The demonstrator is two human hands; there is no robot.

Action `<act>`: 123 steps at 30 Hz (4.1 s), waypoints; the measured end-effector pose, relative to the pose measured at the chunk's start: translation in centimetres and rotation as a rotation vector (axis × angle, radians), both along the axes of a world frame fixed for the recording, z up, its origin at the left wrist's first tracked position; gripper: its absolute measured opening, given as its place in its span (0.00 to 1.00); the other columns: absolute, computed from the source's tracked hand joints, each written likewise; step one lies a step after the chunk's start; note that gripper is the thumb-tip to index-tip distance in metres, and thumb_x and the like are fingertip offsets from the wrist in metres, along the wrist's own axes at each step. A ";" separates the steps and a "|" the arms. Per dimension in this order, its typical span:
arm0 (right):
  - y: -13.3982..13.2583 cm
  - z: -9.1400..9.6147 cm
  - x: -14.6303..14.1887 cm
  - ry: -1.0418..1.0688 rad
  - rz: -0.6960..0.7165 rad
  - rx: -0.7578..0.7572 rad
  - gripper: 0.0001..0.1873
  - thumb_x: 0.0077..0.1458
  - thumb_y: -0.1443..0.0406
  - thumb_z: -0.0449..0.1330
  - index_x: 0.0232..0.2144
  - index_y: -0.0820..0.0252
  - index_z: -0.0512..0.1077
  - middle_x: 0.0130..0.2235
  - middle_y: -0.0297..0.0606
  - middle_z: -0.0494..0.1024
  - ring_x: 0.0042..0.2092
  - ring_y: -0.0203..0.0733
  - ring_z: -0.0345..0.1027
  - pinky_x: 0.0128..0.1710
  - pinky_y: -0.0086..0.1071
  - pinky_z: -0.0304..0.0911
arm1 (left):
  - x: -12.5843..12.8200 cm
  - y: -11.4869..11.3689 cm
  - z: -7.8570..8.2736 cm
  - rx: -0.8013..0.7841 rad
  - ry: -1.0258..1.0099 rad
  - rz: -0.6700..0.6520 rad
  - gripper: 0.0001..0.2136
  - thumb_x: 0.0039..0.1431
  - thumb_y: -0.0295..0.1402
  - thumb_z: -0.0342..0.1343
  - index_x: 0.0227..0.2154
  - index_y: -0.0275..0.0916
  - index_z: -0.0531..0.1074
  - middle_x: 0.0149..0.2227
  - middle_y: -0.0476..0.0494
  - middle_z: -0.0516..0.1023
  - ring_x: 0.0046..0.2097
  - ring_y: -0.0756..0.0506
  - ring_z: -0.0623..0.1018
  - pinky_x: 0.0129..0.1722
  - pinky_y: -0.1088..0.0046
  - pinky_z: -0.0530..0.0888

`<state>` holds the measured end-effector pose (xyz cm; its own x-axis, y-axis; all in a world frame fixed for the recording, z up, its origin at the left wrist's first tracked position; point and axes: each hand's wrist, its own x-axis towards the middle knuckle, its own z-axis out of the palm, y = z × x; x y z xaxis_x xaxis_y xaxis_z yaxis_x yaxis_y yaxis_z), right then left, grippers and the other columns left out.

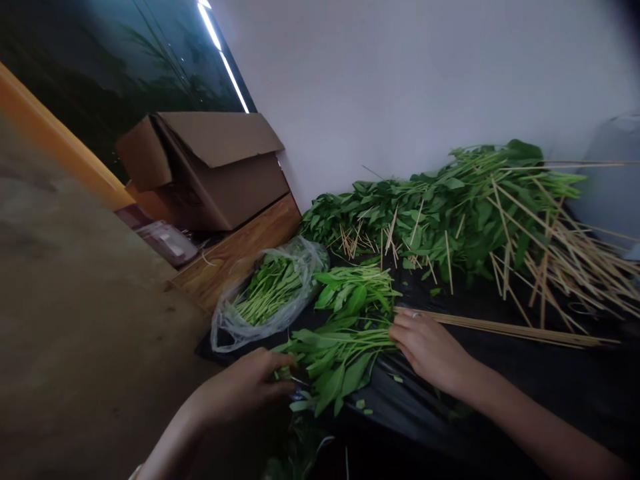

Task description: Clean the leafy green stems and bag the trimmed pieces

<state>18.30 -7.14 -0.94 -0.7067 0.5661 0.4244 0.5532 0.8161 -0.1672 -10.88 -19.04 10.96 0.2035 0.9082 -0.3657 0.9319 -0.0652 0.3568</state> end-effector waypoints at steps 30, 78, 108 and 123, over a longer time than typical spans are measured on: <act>-0.1 2.2 0.1 0.569 -0.042 -0.573 0.07 0.59 0.60 0.53 0.31 0.55 0.67 0.24 0.30 0.72 0.25 0.37 0.66 0.26 0.30 0.59 | 9.1 6.4 -5.1 0.704 0.223 -0.025 0.08 0.60 0.33 0.55 0.40 0.43 0.78 0.33 0.43 0.80 0.38 0.43 0.78 0.37 0.72 0.72; 0.8 2.5 0.4 0.812 -0.104 -0.699 0.10 0.52 0.59 0.59 0.32 0.57 0.77 0.27 0.36 0.79 0.30 0.42 0.74 0.32 0.36 0.67 | 7.1 8.7 -3.4 0.553 -0.457 0.055 0.08 0.58 0.37 0.57 0.34 0.38 0.77 0.34 0.46 0.77 0.37 0.47 0.75 0.40 0.73 0.68; -0.1 3.0 0.2 0.684 -0.051 -0.487 0.08 0.55 0.64 0.57 0.31 0.55 0.76 0.28 0.33 0.79 0.29 0.39 0.73 0.30 0.31 0.65 | 7.5 11.2 -6.9 0.389 -0.642 0.435 0.08 0.45 0.33 0.54 0.21 0.34 0.75 0.16 0.55 0.63 0.21 0.54 0.60 0.22 0.77 0.57; 0.8 2.2 0.5 0.720 -0.034 -0.581 0.07 0.55 0.64 0.58 0.33 0.55 0.76 0.34 0.36 0.79 0.36 0.42 0.73 0.36 0.35 0.66 | 6.9 9.7 -3.0 0.376 -0.566 0.093 0.11 0.55 0.40 0.59 0.35 0.37 0.79 0.35 0.45 0.79 0.39 0.45 0.76 0.42 0.71 0.69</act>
